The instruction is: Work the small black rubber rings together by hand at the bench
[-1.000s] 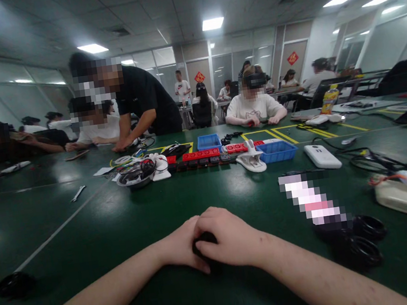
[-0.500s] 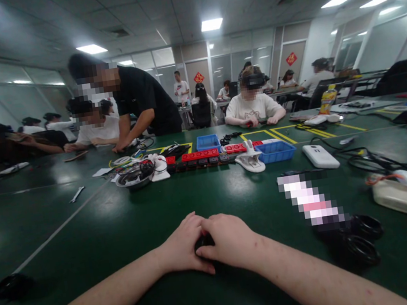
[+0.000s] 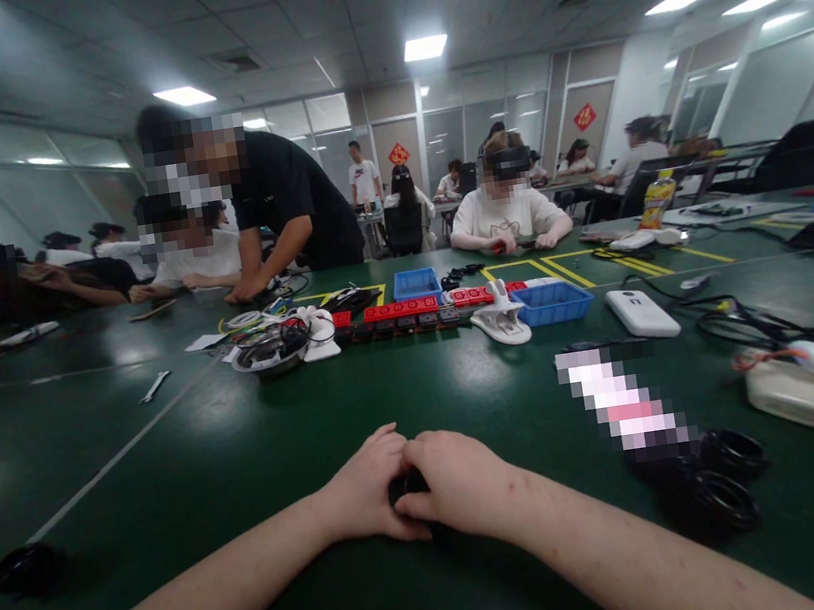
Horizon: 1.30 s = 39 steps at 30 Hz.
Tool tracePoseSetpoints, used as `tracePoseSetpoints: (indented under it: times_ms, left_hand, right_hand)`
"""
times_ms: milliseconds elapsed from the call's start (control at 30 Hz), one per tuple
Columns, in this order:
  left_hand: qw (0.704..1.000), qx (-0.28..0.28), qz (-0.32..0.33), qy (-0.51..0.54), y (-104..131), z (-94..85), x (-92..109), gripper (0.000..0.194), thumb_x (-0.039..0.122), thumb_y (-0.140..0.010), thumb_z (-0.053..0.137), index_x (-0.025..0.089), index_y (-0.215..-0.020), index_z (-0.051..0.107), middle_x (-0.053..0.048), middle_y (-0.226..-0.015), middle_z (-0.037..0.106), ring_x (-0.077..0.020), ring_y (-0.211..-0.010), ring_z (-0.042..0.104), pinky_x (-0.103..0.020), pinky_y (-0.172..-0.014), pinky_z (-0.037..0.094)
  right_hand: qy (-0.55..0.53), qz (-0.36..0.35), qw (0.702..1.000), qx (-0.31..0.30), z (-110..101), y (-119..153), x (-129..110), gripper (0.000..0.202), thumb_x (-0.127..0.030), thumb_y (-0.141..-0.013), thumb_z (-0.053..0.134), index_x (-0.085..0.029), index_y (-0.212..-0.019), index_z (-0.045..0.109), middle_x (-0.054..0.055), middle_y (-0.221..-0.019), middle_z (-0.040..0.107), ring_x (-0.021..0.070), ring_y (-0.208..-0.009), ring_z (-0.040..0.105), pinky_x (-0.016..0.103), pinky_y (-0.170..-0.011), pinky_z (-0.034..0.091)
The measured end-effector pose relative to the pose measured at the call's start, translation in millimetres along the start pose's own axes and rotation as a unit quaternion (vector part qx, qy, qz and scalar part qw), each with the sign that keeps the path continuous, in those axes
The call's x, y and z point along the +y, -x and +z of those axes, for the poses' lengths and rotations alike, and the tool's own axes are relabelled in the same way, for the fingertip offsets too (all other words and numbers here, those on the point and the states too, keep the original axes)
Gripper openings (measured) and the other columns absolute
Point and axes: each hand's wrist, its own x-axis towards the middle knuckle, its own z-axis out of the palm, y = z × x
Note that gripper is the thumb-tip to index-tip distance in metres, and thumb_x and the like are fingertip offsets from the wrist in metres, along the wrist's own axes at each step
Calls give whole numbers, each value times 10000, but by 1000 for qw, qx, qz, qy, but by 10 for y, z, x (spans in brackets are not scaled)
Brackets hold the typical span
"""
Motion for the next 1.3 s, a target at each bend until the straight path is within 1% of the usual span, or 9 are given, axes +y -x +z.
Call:
tracePoseSetpoints:
  times_ms: [167, 367, 500, 633, 733, 900, 1000, 1133, 1300]
  left_hand:
    - [997, -20, 37, 60, -6, -19, -49, 438, 397, -513, 762, 182, -853, 588, -11, -899, 578, -197, -878, 517, -335, -866, 383]
    - [994, -36, 52, 90, -11, -24, -107, 333, 392, -546, 761, 213, -801, 643, -12, -966, 543, -199, -946, 490, -288, -822, 399]
    - [993, -38, 51, 96, -7, -27, -100, 404, 419, -548, 755, 234, -887, 639, -12, -1055, 545, -212, -1001, 479, -297, -856, 393]
    - [995, -38, 51, 73, -5, -61, -53, 475, 457, -547, 738, 229, -945, 618, -26, -1092, 546, -231, -1007, 487, -322, -885, 384]
    - [998, -23, 32, 38, -1, -93, -12, 588, 529, -508, 728, 218, -987, 586, -37, -1028, 573, -249, -962, 513, -393, -922, 348]
    - [1000, -10, 5, 5, 15, -97, 58, 696, 610, -511, 681, 224, -1065, 515, -33, -980, 586, -245, -935, 526, -513, -1001, 208]
    - [1000, -4, -3, -11, 23, -64, 93, 689, 632, -510, 664, 212, -1038, 520, -36, -959, 584, -236, -919, 529, -513, -1017, 187]
    - [1000, 0, -15, -28, 23, -22, 108, 589, 627, -530, 659, 194, -918, 567, -32, -892, 578, -219, -884, 536, -480, -1024, 218]
    - [1000, -9, -16, -8, 12, -9, 104, 558, 589, -548, 675, 195, -927, 566, -35, -932, 587, -221, -915, 537, -471, -1026, 232]
  right_hand:
    - [-27, -59, 997, -29, -80, 51, -22, 228, -220, -658, 616, -152, -876, 628, 66, -879, 618, 177, -806, 548, 264, -692, 424]
    - [-67, -185, 977, -84, -101, 94, 12, 315, -4, -660, 484, -165, -870, 655, 32, -941, 645, 149, -961, 536, 265, -896, 364]
    - [-87, -192, 972, -102, -67, 80, 5, 314, 7, -666, 436, -174, -797, 657, 2, -876, 661, 125, -874, 572, 252, -860, 388]
    - [-112, -192, 973, -60, -100, 96, -61, 247, -24, -673, 485, -176, -783, 645, -9, -828, 656, 124, -840, 575, 270, -891, 370]
    - [-135, -161, 978, -12, -186, 135, -111, 165, -97, -707, 534, -169, -817, 633, 13, -862, 642, 135, -849, 562, 256, -808, 406]
    - [-76, -48, 995, 36, -266, 174, -102, 162, -264, -761, 549, -170, -869, 624, 35, -829, 622, 152, -773, 550, 263, -698, 405]
    - [-43, -15, 999, 25, -206, 148, -78, 216, -331, -727, 593, -163, -857, 630, 47, -818, 610, 165, -763, 545, 261, -669, 404]
    - [-1, 12, 1000, -2, -91, 83, -86, 206, -300, -673, 644, -165, -828, 647, 54, -818, 594, 175, -761, 547, 261, -656, 406]
    - [17, 40, 999, -15, -52, 56, -114, 229, -291, -673, 632, -157, -857, 646, 66, -855, 590, 182, -750, 561, 270, -658, 419]
